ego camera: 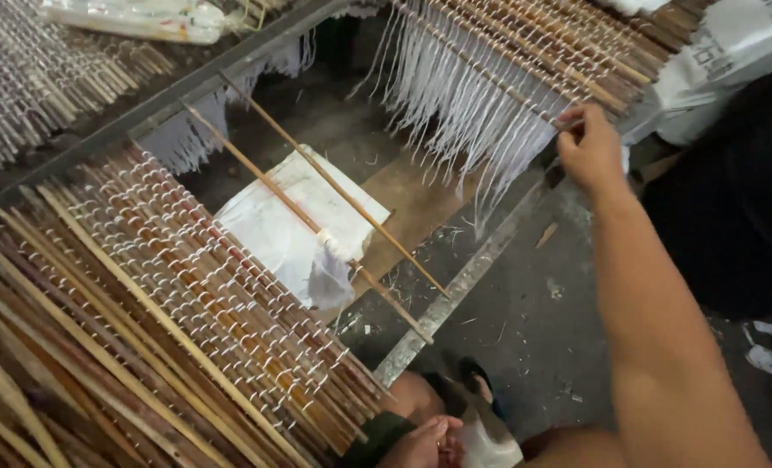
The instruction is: Wrapping cotton wicks around wooden sticks and organizing them on a rack for candle making.
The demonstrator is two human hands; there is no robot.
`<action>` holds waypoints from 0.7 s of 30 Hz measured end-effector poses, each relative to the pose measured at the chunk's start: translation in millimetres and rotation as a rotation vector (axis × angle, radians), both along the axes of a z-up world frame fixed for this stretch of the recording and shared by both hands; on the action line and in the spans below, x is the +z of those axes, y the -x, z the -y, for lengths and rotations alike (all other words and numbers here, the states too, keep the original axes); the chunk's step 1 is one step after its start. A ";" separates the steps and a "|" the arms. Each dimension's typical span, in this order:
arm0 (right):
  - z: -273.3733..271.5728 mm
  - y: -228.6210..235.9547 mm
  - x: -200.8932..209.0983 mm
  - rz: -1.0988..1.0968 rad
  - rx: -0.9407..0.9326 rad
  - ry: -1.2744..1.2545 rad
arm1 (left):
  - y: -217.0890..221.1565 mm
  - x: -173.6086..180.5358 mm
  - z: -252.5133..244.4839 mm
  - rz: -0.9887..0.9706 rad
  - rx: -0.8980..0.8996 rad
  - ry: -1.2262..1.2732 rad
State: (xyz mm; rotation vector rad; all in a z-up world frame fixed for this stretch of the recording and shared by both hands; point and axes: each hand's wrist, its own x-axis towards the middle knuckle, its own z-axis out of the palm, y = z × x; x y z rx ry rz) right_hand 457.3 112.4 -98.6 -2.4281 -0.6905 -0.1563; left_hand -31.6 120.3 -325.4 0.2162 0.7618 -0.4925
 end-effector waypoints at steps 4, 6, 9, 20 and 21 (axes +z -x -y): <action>18.2 -20.0 -17.4 0.121 0.038 -0.002 | 0.3 7.2 -3.6 -0.014 -0.023 -0.047; 26.1 -18.4 -14.7 0.200 0.091 -0.044 | 3.9 -18.4 -3.0 0.102 -0.082 0.074; 12.8 2.7 13.0 0.029 0.005 -0.001 | 1.6 -16.3 -2.5 0.053 -0.097 0.076; 4.6 -86.4 -53.5 0.390 0.127 0.087 | 18.2 -107.2 27.2 0.165 -0.002 0.189; 6.8 -93.8 -57.3 0.504 0.150 0.208 | 19.4 -98.9 23.7 0.160 0.002 0.193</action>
